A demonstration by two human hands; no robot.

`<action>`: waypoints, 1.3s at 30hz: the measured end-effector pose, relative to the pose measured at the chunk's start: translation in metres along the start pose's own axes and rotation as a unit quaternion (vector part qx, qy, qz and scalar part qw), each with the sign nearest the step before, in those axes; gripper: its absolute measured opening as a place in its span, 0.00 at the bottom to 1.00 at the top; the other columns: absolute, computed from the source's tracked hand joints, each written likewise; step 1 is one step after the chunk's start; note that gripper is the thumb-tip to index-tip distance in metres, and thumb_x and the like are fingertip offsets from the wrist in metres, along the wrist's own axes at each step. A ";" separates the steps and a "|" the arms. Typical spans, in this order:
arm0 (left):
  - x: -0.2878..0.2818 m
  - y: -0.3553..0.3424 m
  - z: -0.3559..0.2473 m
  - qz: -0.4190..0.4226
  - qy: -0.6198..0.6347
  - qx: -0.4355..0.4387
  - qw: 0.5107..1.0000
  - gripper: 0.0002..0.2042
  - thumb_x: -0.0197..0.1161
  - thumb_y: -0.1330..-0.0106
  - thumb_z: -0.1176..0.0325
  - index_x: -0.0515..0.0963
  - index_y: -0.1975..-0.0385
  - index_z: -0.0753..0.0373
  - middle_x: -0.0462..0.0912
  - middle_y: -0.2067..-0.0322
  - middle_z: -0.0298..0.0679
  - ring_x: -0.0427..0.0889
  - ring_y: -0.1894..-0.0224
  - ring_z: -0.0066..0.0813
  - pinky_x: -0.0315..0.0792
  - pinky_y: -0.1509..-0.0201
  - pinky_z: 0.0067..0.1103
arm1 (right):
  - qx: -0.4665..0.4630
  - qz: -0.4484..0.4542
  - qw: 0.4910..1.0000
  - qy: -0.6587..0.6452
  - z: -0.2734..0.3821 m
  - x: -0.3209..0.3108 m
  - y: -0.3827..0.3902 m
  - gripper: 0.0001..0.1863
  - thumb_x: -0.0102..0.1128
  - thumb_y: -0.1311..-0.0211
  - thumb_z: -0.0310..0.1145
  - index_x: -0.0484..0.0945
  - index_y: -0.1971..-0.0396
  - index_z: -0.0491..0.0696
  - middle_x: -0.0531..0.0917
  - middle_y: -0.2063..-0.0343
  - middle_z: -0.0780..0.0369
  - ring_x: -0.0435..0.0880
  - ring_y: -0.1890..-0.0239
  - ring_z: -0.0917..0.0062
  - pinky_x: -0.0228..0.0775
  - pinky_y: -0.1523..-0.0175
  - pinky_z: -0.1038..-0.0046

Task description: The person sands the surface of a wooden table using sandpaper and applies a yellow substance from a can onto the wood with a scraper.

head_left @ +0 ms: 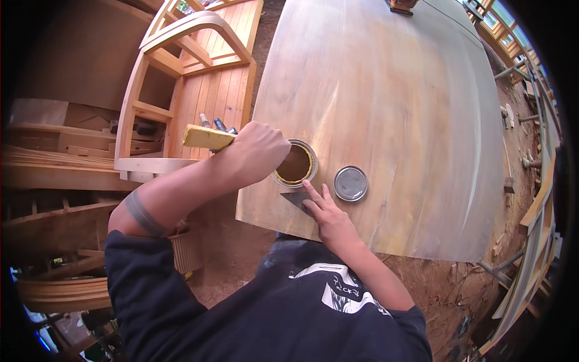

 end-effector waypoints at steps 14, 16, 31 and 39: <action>-0.013 0.003 -0.015 0.058 -0.108 -0.047 0.991 0.04 0.61 0.48 0.72 0.81 0.82 0.59 0.82 0.80 0.39 0.83 0.74 0.27 0.71 0.75 0.21 | 0.011 0.015 0.999 -0.029 -0.003 0.006 -0.001 0.23 0.48 0.55 0.12 0.65 0.56 0.44 0.46 0.30 0.67 0.64 0.39 0.48 0.78 0.57 0.56; -0.001 0.000 -0.011 0.089 -0.104 -0.041 0.990 0.04 0.61 0.48 0.72 0.81 0.81 0.59 0.82 0.80 0.40 0.83 0.74 0.27 0.71 0.75 0.22 | 0.013 0.012 0.999 -0.034 -0.003 0.005 -0.002 0.23 0.49 0.55 0.12 0.65 0.56 0.44 0.47 0.30 0.68 0.65 0.40 0.49 0.78 0.57 0.56; 0.022 -0.015 0.028 0.113 0.105 -0.028 0.988 0.04 0.63 0.53 0.72 0.82 0.78 0.64 0.80 0.80 0.49 0.80 0.74 0.48 0.73 0.69 0.33 | 0.015 -0.005 0.998 -0.064 -0.003 -0.004 0.000 0.17 0.49 0.54 0.14 0.69 0.61 0.42 0.53 0.32 0.68 0.78 0.58 0.63 0.74 0.58 0.62; -0.005 0.014 0.047 0.105 0.112 -0.077 0.985 0.06 0.62 0.49 0.69 0.83 0.74 0.61 0.82 0.78 0.44 0.80 0.74 0.43 0.72 0.69 0.33 | 0.012 -0.016 0.995 -0.096 0.000 -0.009 -0.003 0.21 0.47 0.57 0.12 0.71 0.59 0.41 0.56 0.33 0.67 0.79 0.64 0.58 0.72 0.60 0.60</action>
Point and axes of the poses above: each hand's wrist, its own y-axis away from the middle knuckle, its own x-axis out of the palm, z = x × y, the point moved 10 cm from there along -y, towards the middle knuckle
